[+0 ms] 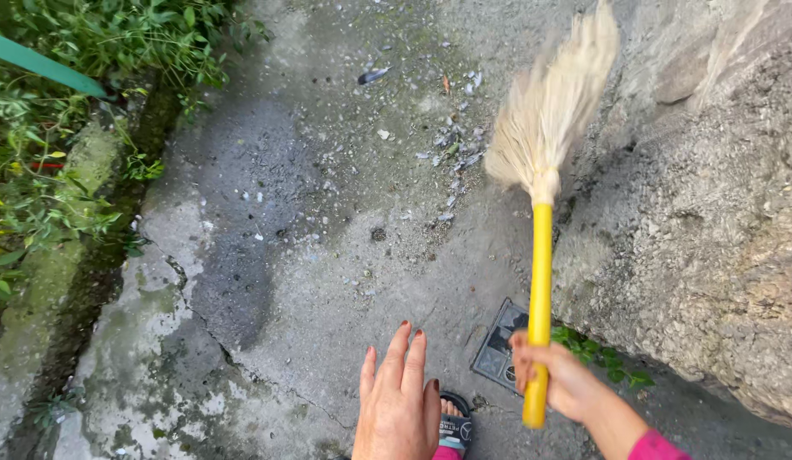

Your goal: The person sweeps debris on a concrete path and up a set of stone stairs using a hand broom.

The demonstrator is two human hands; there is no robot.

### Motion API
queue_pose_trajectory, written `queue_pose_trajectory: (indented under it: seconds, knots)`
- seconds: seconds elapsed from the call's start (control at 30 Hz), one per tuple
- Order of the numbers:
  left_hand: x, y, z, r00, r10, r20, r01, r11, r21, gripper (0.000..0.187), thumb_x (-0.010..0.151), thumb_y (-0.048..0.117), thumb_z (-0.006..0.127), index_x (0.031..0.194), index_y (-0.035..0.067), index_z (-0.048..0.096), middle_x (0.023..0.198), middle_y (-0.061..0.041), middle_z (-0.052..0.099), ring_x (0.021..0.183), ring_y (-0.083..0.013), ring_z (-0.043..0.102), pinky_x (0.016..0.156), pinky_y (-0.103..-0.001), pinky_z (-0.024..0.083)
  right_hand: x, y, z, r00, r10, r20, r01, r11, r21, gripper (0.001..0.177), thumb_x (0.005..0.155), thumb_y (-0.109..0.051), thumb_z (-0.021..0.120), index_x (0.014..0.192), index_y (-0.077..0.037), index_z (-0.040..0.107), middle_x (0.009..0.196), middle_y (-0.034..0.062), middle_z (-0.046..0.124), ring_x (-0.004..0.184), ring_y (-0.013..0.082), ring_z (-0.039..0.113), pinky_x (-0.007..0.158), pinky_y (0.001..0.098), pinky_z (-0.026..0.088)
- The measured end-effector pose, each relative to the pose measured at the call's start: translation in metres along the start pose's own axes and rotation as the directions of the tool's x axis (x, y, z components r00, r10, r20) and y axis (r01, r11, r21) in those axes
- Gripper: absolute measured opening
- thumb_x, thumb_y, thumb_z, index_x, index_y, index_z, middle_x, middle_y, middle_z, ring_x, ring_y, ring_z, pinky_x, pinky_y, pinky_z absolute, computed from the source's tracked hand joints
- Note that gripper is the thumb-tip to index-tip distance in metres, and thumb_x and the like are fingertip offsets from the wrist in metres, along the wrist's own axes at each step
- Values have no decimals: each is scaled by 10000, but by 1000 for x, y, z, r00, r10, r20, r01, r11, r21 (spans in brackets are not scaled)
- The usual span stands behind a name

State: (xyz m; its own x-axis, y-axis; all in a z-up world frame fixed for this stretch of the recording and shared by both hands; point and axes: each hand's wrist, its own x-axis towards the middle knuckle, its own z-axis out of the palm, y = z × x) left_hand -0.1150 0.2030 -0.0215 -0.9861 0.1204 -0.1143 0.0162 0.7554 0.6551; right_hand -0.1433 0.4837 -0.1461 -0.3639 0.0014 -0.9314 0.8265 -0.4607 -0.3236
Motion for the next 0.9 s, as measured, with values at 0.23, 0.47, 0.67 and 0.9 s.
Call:
queue_pose_trajectory:
  seconds: [0.23,0.47,0.67,0.9]
  knots:
    - [0,5,-12,998,27,-64,-23,998,51,641,785,100,699,1384,-23,506,1472,-252,482,1348,-386,499,1109,-613,304,-14,31,-4,994,-100,45,107,794,-598,425,861,-150,728,1250,-104,562,655,71,545,458,182,510,440,342,441]
    - [-8,10,-18,996,32,-82,-28,999,47,636,816,109,696,1402,-30,492,1479,-249,481,1343,-381,511,1114,-608,312,6,165,-60,678,11,735,585,598,-548,702,888,12,817,1500,-94,489,1020,155,690,762,157,646,605,338,532]
    - [-20,-5,-27,997,-30,-73,35,997,73,658,804,105,692,1415,-19,481,1494,-242,459,1339,-378,505,1116,-608,290,76,52,-38,988,155,-15,-67,339,-938,927,764,-3,771,1527,-378,401,834,74,717,499,165,539,409,355,468]
    - [-35,-16,-26,989,-115,-92,120,991,50,656,803,113,696,1412,-11,483,1501,-240,449,1355,-375,483,1125,-600,280,66,-51,30,896,-444,29,155,251,-956,768,836,-132,742,1528,-282,443,793,188,680,542,271,634,511,419,520]
